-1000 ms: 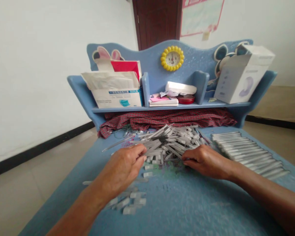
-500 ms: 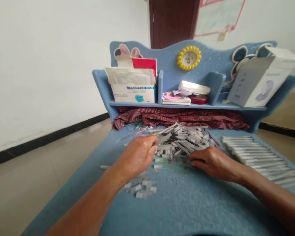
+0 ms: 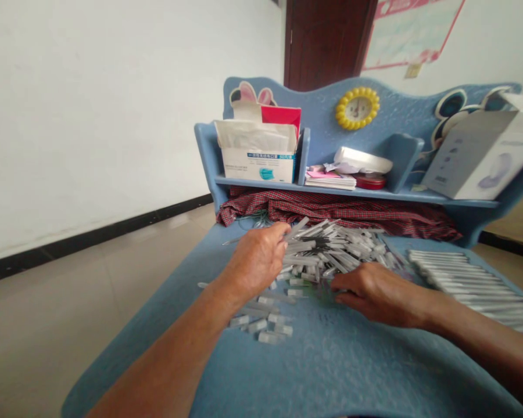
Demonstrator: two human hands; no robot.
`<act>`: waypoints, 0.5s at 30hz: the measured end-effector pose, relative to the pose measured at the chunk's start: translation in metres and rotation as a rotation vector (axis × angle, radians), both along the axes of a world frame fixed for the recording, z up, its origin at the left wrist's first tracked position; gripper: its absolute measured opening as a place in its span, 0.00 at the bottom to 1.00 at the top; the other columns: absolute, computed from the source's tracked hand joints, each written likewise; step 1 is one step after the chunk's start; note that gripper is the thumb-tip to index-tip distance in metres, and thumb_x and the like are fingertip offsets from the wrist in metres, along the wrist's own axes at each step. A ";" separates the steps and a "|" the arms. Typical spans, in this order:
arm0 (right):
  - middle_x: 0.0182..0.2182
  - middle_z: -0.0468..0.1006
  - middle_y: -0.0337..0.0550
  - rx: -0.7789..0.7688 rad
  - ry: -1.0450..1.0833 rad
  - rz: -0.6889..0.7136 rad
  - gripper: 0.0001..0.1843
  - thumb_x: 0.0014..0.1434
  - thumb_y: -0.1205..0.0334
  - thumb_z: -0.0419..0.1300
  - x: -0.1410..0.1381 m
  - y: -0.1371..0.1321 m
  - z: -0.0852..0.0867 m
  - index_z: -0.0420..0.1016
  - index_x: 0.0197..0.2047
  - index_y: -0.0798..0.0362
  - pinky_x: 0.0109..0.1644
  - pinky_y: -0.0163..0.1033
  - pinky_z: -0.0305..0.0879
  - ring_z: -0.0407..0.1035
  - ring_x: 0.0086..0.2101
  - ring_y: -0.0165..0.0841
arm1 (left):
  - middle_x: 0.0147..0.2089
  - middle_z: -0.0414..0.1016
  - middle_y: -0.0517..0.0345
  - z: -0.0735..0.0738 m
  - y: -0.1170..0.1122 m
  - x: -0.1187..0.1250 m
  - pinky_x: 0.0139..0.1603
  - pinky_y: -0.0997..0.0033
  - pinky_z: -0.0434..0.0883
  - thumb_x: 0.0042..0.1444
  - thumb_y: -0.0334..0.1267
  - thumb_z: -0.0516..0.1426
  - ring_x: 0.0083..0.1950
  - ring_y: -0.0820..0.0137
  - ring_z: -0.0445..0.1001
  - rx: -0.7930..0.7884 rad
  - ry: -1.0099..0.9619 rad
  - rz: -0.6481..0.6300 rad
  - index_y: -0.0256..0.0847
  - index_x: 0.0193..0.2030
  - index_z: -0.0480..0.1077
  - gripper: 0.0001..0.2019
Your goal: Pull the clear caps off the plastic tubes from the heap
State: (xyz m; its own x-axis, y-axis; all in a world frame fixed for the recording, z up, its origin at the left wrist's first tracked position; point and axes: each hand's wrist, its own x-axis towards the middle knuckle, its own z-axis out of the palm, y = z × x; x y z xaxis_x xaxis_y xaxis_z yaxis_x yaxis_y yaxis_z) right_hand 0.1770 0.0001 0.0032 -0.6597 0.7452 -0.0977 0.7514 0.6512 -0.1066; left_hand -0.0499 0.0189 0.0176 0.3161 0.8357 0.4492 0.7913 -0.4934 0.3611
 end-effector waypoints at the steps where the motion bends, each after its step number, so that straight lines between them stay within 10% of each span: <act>1: 0.24 0.75 0.41 0.031 -0.023 -0.027 0.10 0.59 0.62 0.50 -0.002 0.005 0.001 0.72 0.33 0.52 0.29 0.33 0.52 0.68 0.26 0.30 | 0.31 0.74 0.58 0.001 0.000 -0.001 0.34 0.74 0.63 0.55 0.31 0.51 0.32 0.71 0.72 0.002 -0.010 0.009 0.39 0.44 0.70 0.12; 15: 0.33 0.79 0.51 0.333 -0.230 -0.283 0.14 0.60 0.58 0.48 -0.021 0.046 -0.003 0.71 0.43 0.51 0.35 0.40 0.63 0.74 0.36 0.42 | 0.32 0.76 0.58 0.003 0.006 -0.007 0.35 0.75 0.64 0.54 0.31 0.51 0.34 0.70 0.73 -0.029 -0.045 0.053 0.40 0.42 0.71 0.11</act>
